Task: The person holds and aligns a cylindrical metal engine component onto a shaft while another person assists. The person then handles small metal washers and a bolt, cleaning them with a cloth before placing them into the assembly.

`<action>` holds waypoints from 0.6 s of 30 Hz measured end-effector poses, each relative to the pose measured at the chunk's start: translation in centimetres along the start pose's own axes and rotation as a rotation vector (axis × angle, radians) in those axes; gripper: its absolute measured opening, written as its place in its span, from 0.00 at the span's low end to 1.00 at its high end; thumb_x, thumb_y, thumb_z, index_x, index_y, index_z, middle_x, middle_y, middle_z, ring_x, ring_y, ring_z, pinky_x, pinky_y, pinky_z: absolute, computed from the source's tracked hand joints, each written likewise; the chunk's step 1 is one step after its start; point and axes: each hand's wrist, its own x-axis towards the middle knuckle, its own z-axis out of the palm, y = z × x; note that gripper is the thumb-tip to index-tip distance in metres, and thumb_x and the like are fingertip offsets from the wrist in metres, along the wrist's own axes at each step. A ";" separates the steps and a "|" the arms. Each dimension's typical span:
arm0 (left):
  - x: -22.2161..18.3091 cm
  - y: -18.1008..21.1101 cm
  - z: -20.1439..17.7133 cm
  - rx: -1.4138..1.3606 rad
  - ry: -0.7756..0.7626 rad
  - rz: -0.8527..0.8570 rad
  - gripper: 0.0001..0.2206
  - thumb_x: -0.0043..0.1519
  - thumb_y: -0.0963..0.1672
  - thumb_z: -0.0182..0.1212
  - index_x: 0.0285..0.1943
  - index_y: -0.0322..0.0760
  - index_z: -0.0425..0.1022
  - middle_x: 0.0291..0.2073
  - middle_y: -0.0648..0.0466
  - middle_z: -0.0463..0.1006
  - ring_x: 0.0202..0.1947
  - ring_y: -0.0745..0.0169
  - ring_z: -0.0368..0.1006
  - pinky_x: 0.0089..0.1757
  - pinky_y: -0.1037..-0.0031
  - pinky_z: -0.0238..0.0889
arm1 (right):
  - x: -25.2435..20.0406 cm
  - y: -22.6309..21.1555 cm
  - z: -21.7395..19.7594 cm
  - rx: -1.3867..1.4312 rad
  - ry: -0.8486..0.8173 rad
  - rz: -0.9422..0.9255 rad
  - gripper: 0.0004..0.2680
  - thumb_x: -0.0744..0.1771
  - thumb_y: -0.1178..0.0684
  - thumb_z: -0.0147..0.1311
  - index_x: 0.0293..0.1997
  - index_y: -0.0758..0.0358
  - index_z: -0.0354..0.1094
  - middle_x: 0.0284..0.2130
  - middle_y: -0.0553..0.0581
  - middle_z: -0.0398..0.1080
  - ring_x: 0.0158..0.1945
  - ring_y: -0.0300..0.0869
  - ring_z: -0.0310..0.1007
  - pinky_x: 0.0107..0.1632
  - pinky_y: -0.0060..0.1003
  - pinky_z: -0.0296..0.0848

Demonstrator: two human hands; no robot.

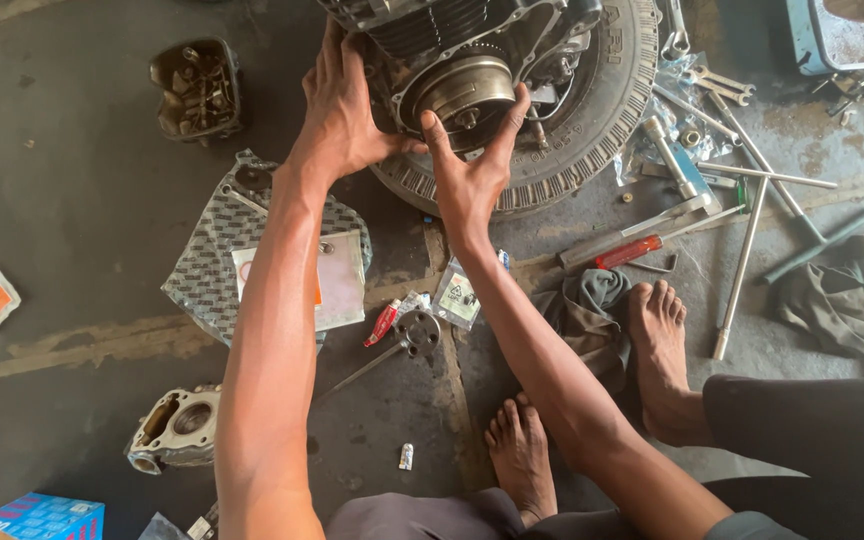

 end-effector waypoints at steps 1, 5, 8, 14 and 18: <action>0.0 -0.1 -0.1 0.005 -0.003 0.001 0.71 0.38 0.61 0.87 0.81 0.32 0.34 0.78 0.32 0.35 0.78 0.26 0.38 0.67 0.37 0.44 | 0.3 0.0 -0.2 -0.050 -0.024 0.004 0.40 0.65 0.34 0.65 0.80 0.54 0.35 0.73 0.75 0.49 0.75 0.63 0.53 0.72 0.56 0.59; 0.0 -0.2 0.0 0.001 -0.004 0.002 0.72 0.37 0.60 0.91 0.80 0.33 0.35 0.78 0.32 0.36 0.78 0.27 0.38 0.67 0.39 0.45 | 1.8 0.2 -2.5 -0.282 -0.123 -0.136 0.32 0.69 0.32 0.59 0.78 0.50 0.45 0.69 0.72 0.49 0.74 0.64 0.49 0.70 0.62 0.59; -0.2 -0.2 0.2 0.000 -0.016 -0.010 0.71 0.38 0.60 0.90 0.80 0.32 0.35 0.78 0.32 0.36 0.77 0.26 0.38 0.67 0.39 0.45 | 3.1 0.4 -3.0 -0.360 -0.142 -0.205 0.29 0.71 0.31 0.54 0.78 0.52 0.50 0.63 0.70 0.52 0.69 0.59 0.50 0.67 0.62 0.59; -0.1 -0.1 0.0 0.003 -0.018 -0.003 0.72 0.38 0.60 0.90 0.80 0.30 0.35 0.78 0.30 0.36 0.78 0.27 0.38 0.67 0.40 0.45 | 4.8 0.4 -3.2 -0.441 -0.176 -0.205 0.25 0.70 0.30 0.49 0.71 0.55 0.62 0.57 0.68 0.55 0.64 0.57 0.53 0.65 0.60 0.57; 0.1 -0.1 -0.2 0.012 -0.011 0.005 0.72 0.37 0.60 0.90 0.79 0.30 0.36 0.77 0.29 0.36 0.77 0.26 0.38 0.68 0.40 0.43 | 5.6 0.1 -3.7 -0.457 -0.186 -0.297 0.24 0.71 0.31 0.47 0.69 0.58 0.64 0.57 0.67 0.57 0.65 0.56 0.53 0.64 0.59 0.57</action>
